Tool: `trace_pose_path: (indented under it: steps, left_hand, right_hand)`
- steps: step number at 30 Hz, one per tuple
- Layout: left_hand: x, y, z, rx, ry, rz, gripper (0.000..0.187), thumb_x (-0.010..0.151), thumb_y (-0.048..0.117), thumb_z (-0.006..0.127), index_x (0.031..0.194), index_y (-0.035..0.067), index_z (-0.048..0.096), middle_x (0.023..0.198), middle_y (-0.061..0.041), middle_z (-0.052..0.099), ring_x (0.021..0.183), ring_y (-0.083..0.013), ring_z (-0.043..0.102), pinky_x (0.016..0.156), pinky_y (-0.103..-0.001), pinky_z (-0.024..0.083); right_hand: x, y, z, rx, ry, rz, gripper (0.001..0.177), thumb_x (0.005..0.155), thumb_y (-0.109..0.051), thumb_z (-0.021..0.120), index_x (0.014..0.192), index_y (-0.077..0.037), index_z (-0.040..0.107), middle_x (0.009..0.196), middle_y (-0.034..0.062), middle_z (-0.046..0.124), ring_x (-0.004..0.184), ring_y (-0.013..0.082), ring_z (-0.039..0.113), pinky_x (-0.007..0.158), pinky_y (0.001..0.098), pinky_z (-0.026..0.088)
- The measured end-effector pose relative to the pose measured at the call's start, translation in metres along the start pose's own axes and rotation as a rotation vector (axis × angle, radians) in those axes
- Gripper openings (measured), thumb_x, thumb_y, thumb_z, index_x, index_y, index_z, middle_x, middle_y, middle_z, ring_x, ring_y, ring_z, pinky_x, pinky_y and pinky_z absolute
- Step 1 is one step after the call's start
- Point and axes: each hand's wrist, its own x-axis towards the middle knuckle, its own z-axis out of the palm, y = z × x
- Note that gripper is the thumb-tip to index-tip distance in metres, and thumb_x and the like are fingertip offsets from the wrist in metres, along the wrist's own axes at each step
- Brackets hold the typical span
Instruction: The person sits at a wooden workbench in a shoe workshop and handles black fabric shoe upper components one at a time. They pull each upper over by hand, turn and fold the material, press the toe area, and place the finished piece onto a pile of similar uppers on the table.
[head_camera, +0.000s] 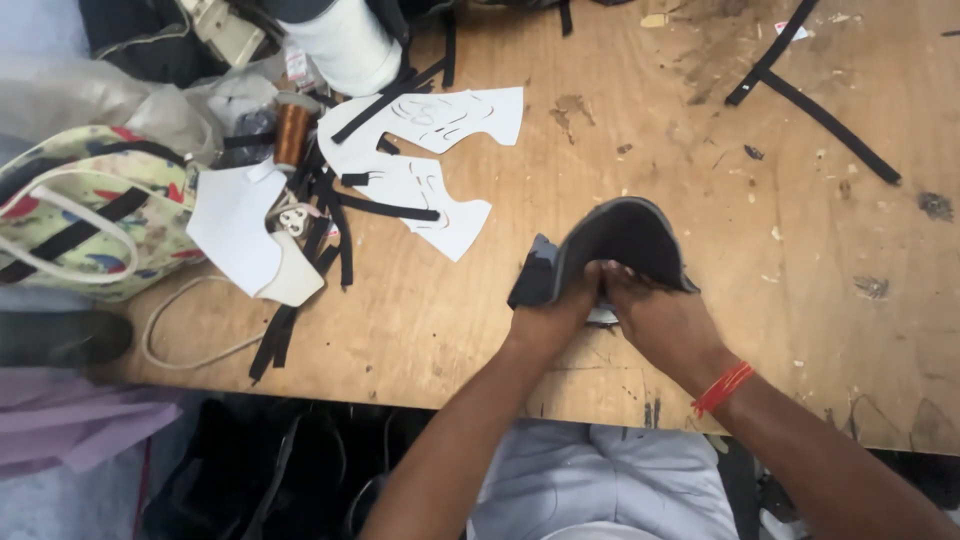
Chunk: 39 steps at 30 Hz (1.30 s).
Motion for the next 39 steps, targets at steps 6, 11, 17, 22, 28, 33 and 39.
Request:
trace_pose_path:
  steps: [6, 11, 17, 22, 28, 33, 39]
  left_hand:
    - [-0.015, 0.029, -0.04, -0.258, -0.016, 0.042, 0.043, 0.091, 0.013, 0.064, 0.132, 0.003, 0.059, 0.126, -0.017, 0.065, 0.11, -0.0382, 0.064, 0.106, -0.049, 0.043]
    - [-0.041, 0.039, 0.005, 0.141, 0.074, 0.166, 0.057, 0.092, 0.013, 0.063, 0.142, -0.009, 0.046, 0.14, -0.027, 0.055, 0.127, -0.045, 0.055, 0.112, -0.057, 0.042]
    - [-0.041, 0.037, -0.032, 0.125, -0.084, 0.117, 0.051, 0.091, 0.007, 0.056, 0.143, 0.005, 0.056, 0.127, -0.014, 0.061, 0.12, -0.0317, 0.058, 0.111, -0.067, 0.041]
    - [-0.064, 0.018, -0.032, 0.078, -0.806, 0.1, 0.061, 0.096, 0.003, 0.049, 0.155, -0.007, 0.041, 0.089, -0.02, 0.075, 0.069, -0.0364, 0.074, 0.056, -0.051, 0.06]
    - [-0.05, 0.002, -0.022, 0.17, -0.549, 0.308, 0.042, 0.094, 0.009, 0.05, 0.134, -0.001, 0.061, 0.081, -0.02, 0.074, 0.053, -0.0349, 0.072, 0.042, -0.048, 0.057]
    - [-0.049, 0.025, -0.02, -0.244, -0.147, 0.254, 0.027, 0.093, 0.008, 0.058, 0.118, 0.0, 0.062, 0.103, -0.022, 0.074, 0.094, -0.0351, 0.074, 0.083, -0.045, 0.06]
    - [-0.013, 0.092, -0.071, -0.331, -0.776, 0.211, 0.015, 0.084, 0.009, 0.065, 0.091, 0.005, 0.077, 0.091, -0.02, 0.076, 0.085, -0.0339, 0.075, 0.077, -0.047, 0.058]
  right_hand:
    - [-0.005, 0.014, -0.024, -0.079, -0.12, -0.286, 0.062, 0.095, -0.035, 0.051, 0.149, -0.006, 0.044, 0.147, 0.0104, 0.054, 0.127, 0.0238, 0.056, 0.1, 0.0412, 0.048]
    - [-0.007, 0.007, -0.019, -0.045, 0.047, -0.362, 0.066, 0.091, -0.025, 0.051, 0.151, -0.004, 0.039, 0.159, 0.0146, 0.036, 0.148, 0.0266, 0.034, 0.119, 0.045, 0.028]
    - [-0.008, 0.016, -0.006, 0.036, 0.022, -0.194, 0.053, 0.089, -0.016, 0.05, 0.141, -0.006, 0.053, 0.143, 0.0182, 0.058, 0.136, 0.0327, 0.052, 0.113, 0.044, 0.042]
    - [-0.012, -0.015, 0.051, -0.286, 0.122, 0.0, 0.044, 0.081, -0.026, 0.055, 0.12, -0.01, 0.069, 0.102, 0.0123, 0.075, 0.095, 0.0295, 0.075, 0.077, 0.0463, 0.059]
    - [0.003, 0.016, -0.006, 0.077, -0.367, 0.254, 0.036, 0.106, -0.027, 0.047, 0.137, -0.029, 0.065, 0.107, 0.0105, 0.077, 0.096, 0.03, 0.075, 0.082, 0.0459, 0.059]
    - [0.004, -0.016, 0.016, 0.638, -0.024, 0.074, 0.049, 0.1, -0.032, 0.055, 0.144, -0.01, 0.054, 0.14, 0.0205, 0.059, 0.129, 0.0371, 0.055, 0.107, 0.0419, 0.043]
    - [0.004, -0.035, 0.029, 0.166, 0.02, -0.204, 0.056, 0.09, -0.031, 0.055, 0.139, -0.002, 0.052, 0.149, 0.0258, 0.046, 0.142, 0.038, 0.039, 0.118, 0.0469, 0.03]
